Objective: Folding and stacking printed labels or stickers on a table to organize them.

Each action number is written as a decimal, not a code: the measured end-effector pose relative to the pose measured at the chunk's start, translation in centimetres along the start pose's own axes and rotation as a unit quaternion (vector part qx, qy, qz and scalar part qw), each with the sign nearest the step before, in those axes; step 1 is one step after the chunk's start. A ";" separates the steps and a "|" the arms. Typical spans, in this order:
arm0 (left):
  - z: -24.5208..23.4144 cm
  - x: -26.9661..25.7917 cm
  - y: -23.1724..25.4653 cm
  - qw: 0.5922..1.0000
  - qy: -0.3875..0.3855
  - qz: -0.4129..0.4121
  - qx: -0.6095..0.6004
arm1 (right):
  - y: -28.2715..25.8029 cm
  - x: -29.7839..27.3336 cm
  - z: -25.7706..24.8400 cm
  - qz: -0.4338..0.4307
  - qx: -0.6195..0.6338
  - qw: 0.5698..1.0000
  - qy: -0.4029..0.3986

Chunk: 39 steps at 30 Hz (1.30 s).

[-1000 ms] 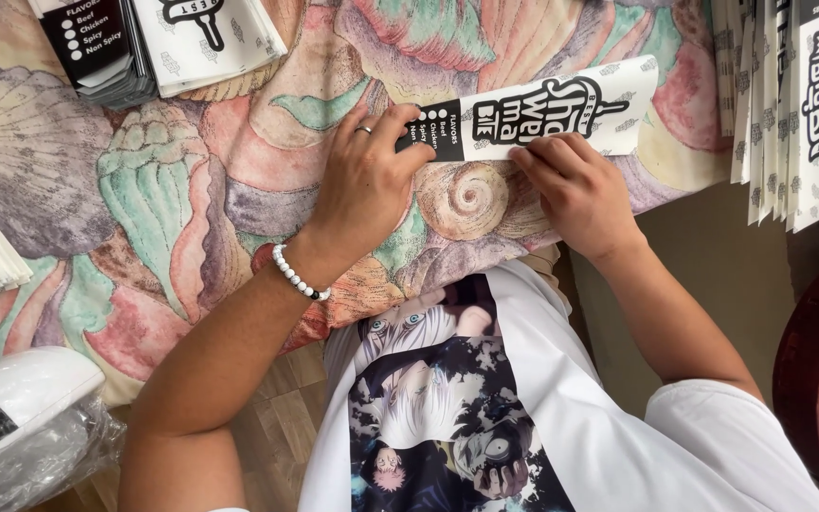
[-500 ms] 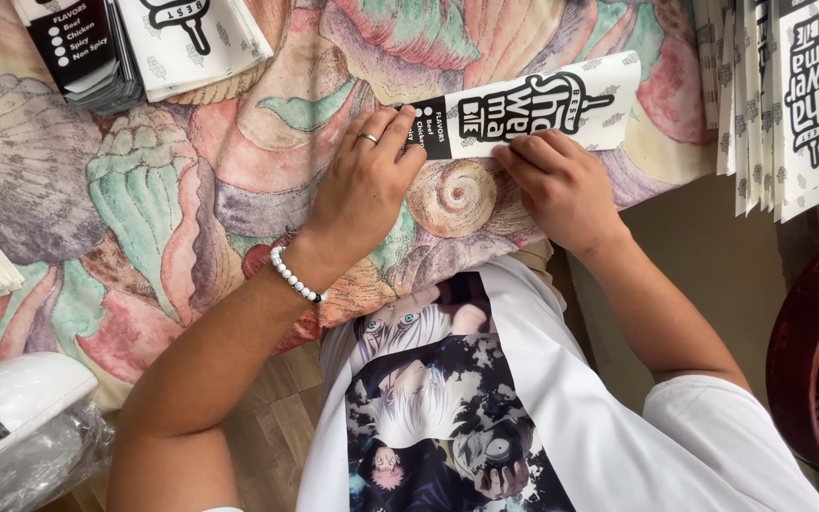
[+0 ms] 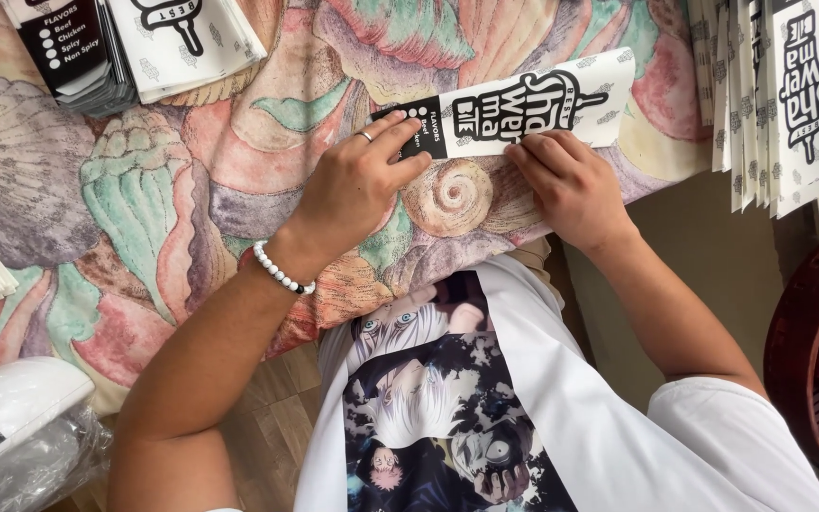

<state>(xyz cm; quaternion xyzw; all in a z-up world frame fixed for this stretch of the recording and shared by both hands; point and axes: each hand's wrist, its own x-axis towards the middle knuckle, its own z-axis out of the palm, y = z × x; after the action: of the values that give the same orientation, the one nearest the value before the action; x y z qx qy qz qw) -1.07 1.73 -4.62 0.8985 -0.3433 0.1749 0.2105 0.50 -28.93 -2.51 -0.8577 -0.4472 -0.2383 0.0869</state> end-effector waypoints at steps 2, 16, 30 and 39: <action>0.2 -0.1 -0.3 1.000 -0.005 0.004 -0.009 | 0.1 0.1 -0.1 -0.005 0.000 1.000 0.006; -2.4 1.2 1.5 0.999 -0.048 -0.019 -0.006 | 2.2 -3.7 -1.5 0.067 -0.045 0.997 -0.013; -2.5 1.8 2.2 0.982 -0.182 -0.049 0.032 | 2.2 -3.0 -2.9 0.077 -0.010 0.995 -0.054; -2.3 2.2 2.4 0.967 -0.239 -0.073 0.045 | 2.6 -2.9 -3.4 0.062 -0.002 0.997 -0.036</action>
<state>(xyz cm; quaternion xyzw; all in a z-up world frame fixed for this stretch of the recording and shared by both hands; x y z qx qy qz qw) -1.58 0.06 -1.08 0.9455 -0.3086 -0.0452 0.0935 0.05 -33.75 -0.83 -0.8920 -0.3954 -0.2024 0.0835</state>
